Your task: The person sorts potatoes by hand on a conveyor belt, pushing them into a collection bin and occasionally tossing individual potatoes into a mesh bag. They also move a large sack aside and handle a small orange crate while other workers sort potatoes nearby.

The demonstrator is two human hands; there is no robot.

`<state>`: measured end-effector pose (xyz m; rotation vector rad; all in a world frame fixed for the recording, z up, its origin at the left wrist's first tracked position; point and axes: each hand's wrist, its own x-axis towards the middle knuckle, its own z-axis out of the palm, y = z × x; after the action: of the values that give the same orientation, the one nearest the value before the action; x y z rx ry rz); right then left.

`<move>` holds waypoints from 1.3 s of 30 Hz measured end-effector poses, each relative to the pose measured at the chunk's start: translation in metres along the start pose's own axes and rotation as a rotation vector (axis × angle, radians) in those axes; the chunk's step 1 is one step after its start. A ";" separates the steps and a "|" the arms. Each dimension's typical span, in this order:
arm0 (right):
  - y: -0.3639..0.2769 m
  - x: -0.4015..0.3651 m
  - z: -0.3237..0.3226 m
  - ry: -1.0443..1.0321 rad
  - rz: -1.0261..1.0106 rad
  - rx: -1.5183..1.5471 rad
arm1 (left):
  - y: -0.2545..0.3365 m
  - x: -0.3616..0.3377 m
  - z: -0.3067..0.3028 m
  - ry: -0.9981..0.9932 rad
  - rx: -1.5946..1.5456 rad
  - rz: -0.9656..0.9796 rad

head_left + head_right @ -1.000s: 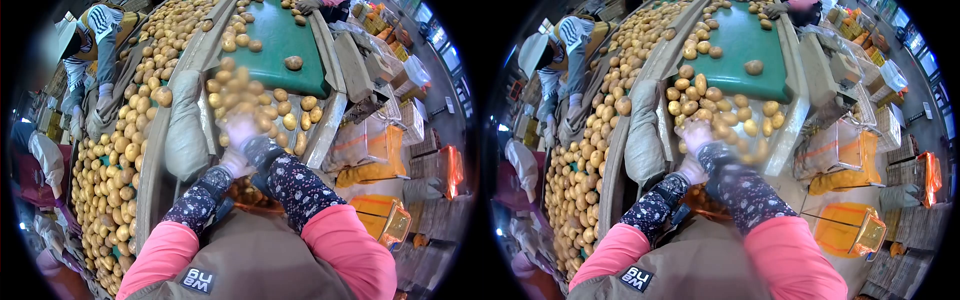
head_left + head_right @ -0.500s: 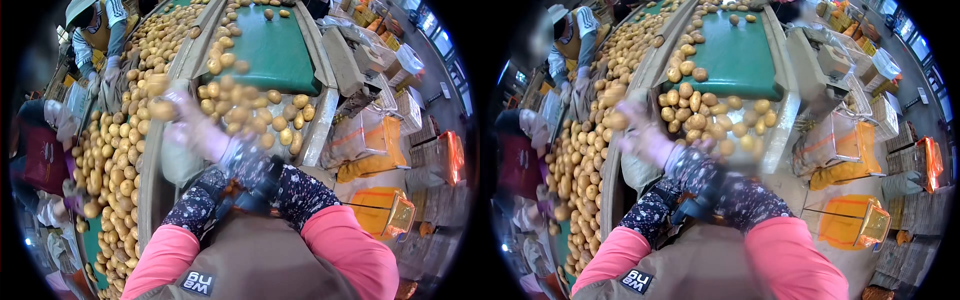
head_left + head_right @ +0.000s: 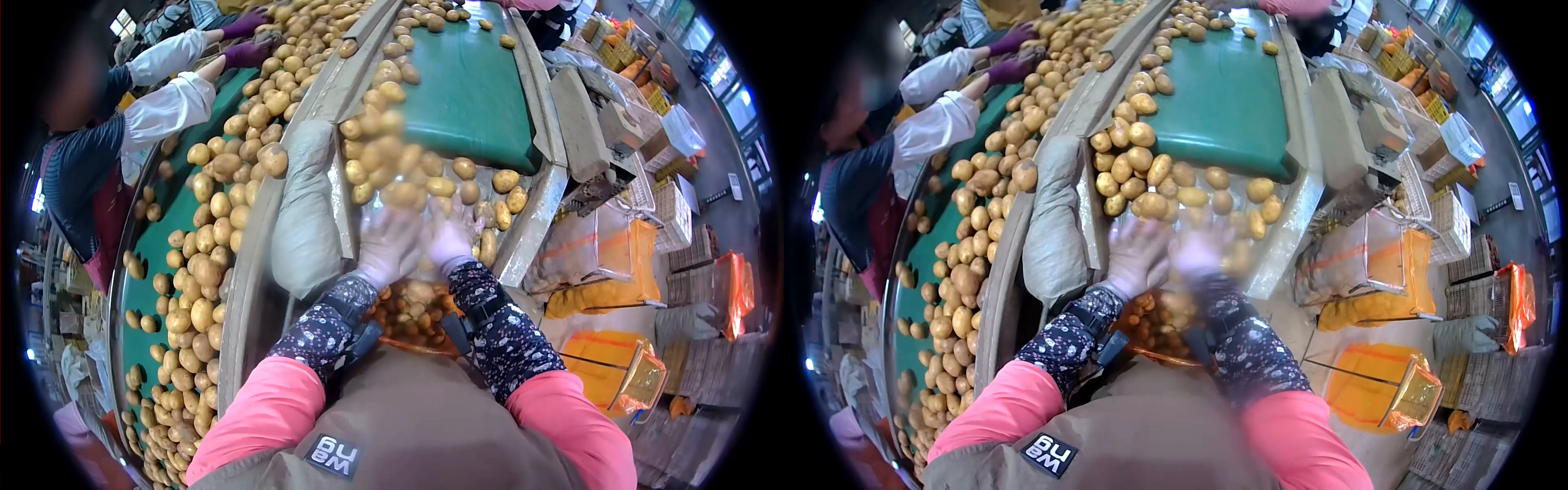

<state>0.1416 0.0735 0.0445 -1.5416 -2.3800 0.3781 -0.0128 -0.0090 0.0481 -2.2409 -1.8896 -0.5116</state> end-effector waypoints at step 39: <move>-0.030 0.001 -0.038 -0.044 -0.143 -0.208 | -0.015 0.003 0.006 -0.176 -0.129 -0.342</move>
<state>0.1297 0.0644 0.0904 -1.4463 -2.6155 0.1383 -0.0262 -0.0012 0.0421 -2.1049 -2.4154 -0.5103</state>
